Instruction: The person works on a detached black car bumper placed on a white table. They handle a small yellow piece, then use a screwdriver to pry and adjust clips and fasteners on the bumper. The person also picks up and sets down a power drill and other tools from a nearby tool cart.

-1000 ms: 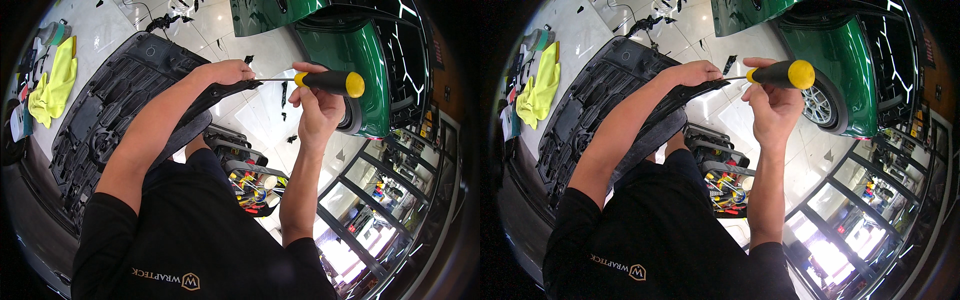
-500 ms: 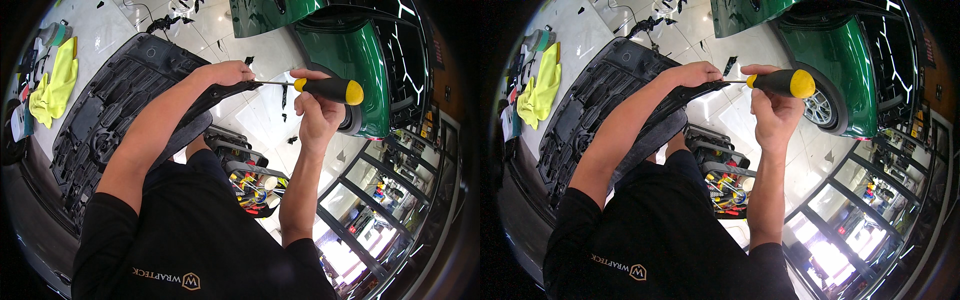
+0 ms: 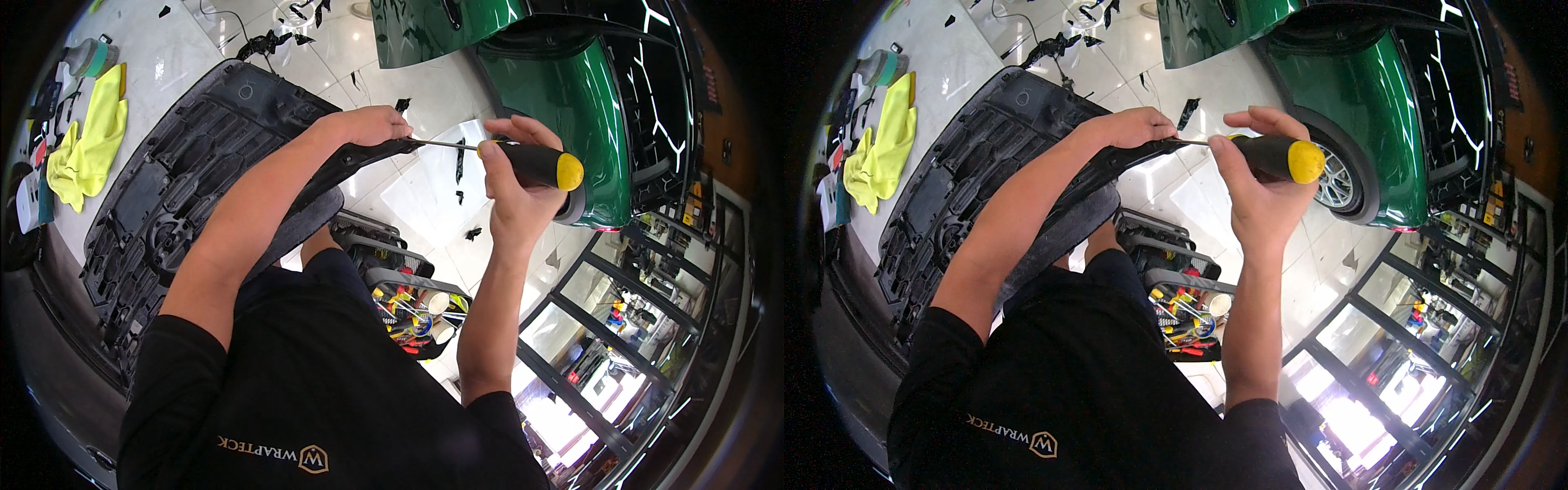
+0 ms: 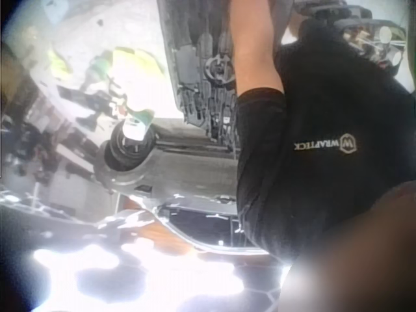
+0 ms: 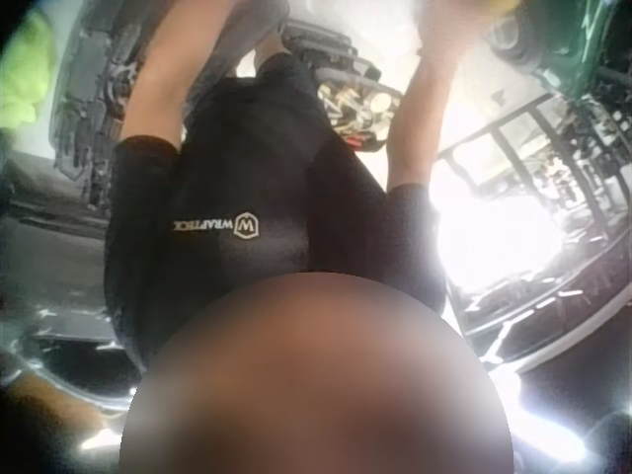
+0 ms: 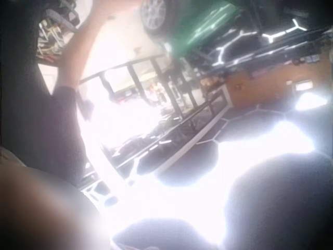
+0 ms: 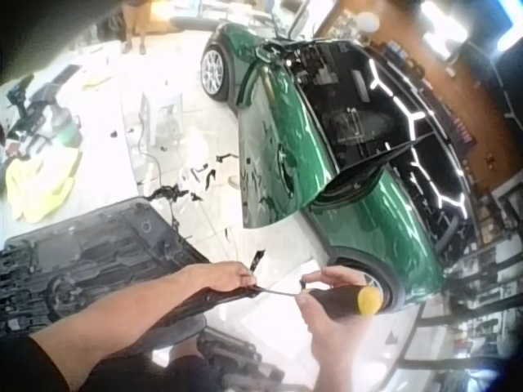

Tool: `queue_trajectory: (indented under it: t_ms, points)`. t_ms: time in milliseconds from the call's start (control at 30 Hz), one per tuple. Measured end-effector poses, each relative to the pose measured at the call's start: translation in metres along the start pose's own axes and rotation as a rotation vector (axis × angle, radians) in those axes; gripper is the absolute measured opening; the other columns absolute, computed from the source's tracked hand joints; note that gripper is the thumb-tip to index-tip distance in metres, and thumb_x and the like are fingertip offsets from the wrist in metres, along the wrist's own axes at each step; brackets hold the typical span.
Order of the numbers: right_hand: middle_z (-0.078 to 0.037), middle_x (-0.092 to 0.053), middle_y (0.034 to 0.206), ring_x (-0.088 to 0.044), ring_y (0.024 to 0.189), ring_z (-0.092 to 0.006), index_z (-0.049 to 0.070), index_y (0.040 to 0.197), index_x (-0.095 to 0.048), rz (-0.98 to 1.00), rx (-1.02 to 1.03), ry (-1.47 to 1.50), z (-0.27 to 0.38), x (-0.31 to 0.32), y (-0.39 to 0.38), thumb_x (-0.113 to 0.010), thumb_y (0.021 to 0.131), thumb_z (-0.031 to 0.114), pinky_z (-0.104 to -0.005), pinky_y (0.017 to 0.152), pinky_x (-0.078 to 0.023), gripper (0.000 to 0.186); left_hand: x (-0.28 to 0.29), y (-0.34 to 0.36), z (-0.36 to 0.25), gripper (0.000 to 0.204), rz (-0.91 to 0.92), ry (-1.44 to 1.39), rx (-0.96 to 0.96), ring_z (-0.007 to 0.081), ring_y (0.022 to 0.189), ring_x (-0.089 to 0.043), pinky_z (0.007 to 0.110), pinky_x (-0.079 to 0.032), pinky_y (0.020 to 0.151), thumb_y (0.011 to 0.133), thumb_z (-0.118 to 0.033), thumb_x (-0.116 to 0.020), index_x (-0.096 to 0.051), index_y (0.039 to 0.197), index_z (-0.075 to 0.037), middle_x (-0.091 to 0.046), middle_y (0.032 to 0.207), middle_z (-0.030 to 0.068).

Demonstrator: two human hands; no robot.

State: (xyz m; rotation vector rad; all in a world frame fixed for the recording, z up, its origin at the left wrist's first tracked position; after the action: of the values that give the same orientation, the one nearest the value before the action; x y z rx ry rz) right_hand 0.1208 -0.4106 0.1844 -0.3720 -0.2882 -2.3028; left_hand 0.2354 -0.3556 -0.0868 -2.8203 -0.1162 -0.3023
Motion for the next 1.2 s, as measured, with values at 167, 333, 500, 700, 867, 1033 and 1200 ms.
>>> queue_trajectory:
  t_ms: [167,333,500,700,867,1033,1200]
  points:
    - [-0.011,-0.072,0.117,-0.069,0.092,-0.0114,0.001,0.125,-0.06,0.091,-0.003,0.055,0.028,0.01,-0.004,-0.076,0.085,-0.001,-0.0241,0.074,-0.057,0.043,0.0,-0.001,-0.003,0.038,0.031,-0.031,-0.013,0.0266,0.106,-0.071,0.037,-0.051,0.099,0.109,-0.033,-0.054,-0.074,0.121,-0.003,-0.077,0.113,0.0146]
    - [-0.01,-0.068,0.121,-0.067,0.093,-0.0134,0.004,0.127,-0.061,0.116,0.139,-0.235,0.065,0.016,-0.008,-0.066,0.086,-0.006,-0.0258,0.074,-0.055,0.042,0.002,-0.001,-0.004,0.039,0.029,0.0,-0.009,0.0257,0.105,-0.071,0.036,-0.051,0.099,0.109,-0.033,-0.055,-0.074,0.124,-0.003,-0.077,0.112,0.0149]
    - [-0.012,-0.068,0.114,-0.069,0.08,-0.024,0.006,0.118,-0.067,0.324,0.402,-0.797,0.11,0.01,-0.003,-0.077,0.089,0.002,-0.0313,0.061,-0.051,0.031,0.0,0.001,-0.002,0.038,0.032,-0.034,-0.035,0.0239,0.102,-0.07,0.036,-0.052,0.097,0.109,-0.032,-0.055,-0.074,0.123,-0.002,-0.078,0.111,0.0137]
    - [-0.012,-0.067,0.109,-0.068,0.081,-0.0343,0.005,0.119,-0.063,0.467,0.464,-1.226,0.11,-0.008,0.017,-0.078,0.093,0.016,-0.0384,0.066,-0.054,0.032,-0.002,0.004,0.003,0.042,0.024,-0.031,-0.043,0.0257,0.104,-0.07,0.037,-0.052,0.097,0.109,-0.035,-0.056,-0.074,0.123,0.0,-0.077,0.112,0.0147]
    - [-0.011,-0.065,0.105,-0.07,0.083,-0.0351,0.006,0.117,-0.061,0.664,0.539,-1.141,0.127,-0.017,0.017,-0.078,0.092,0.019,-0.0429,0.067,-0.054,0.033,-0.003,0.006,0.009,0.038,0.022,-0.083,-0.033,0.0265,0.103,-0.069,0.036,-0.051,0.098,0.108,-0.031,-0.055,-0.075,0.12,0.0,-0.077,0.112,0.0163]
    - [-0.011,-0.063,0.106,-0.068,0.093,-0.0341,0.006,0.116,-0.063,0.723,0.354,-1.353,0.118,-0.014,0.026,-0.076,0.09,0.014,-0.0438,0.074,-0.055,0.03,-0.002,0.0,-0.009,0.036,0.099,0.041,-0.213,0.0326,0.118,-0.065,0.037,-0.048,0.106,0.102,-0.023,-0.059,-0.071,0.129,-0.001,-0.072,0.126,0.0208]
    - [-0.01,-0.062,0.107,-0.067,0.095,-0.0284,0.007,0.112,-0.065,0.841,0.671,-1.254,0.134,-0.034,0.01,-0.074,0.093,0.021,-0.0399,0.072,-0.055,0.025,0.002,-0.015,-0.016,0.043,0.147,0.06,-0.177,0.0348,0.123,-0.063,0.039,-0.047,0.109,0.098,-0.018,-0.066,-0.066,0.14,-0.007,-0.069,0.133,0.0213]
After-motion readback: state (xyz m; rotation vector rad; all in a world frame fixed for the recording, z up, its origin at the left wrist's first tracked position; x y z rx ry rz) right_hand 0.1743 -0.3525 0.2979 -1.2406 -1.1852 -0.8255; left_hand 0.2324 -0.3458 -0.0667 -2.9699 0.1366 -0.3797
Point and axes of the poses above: each hand's wrist, its own y-axis towards the middle knuckle, its own x-axis out of the back of the hand, z = x × y, the point moved 8 cm from there along y, towards the middle knuckle
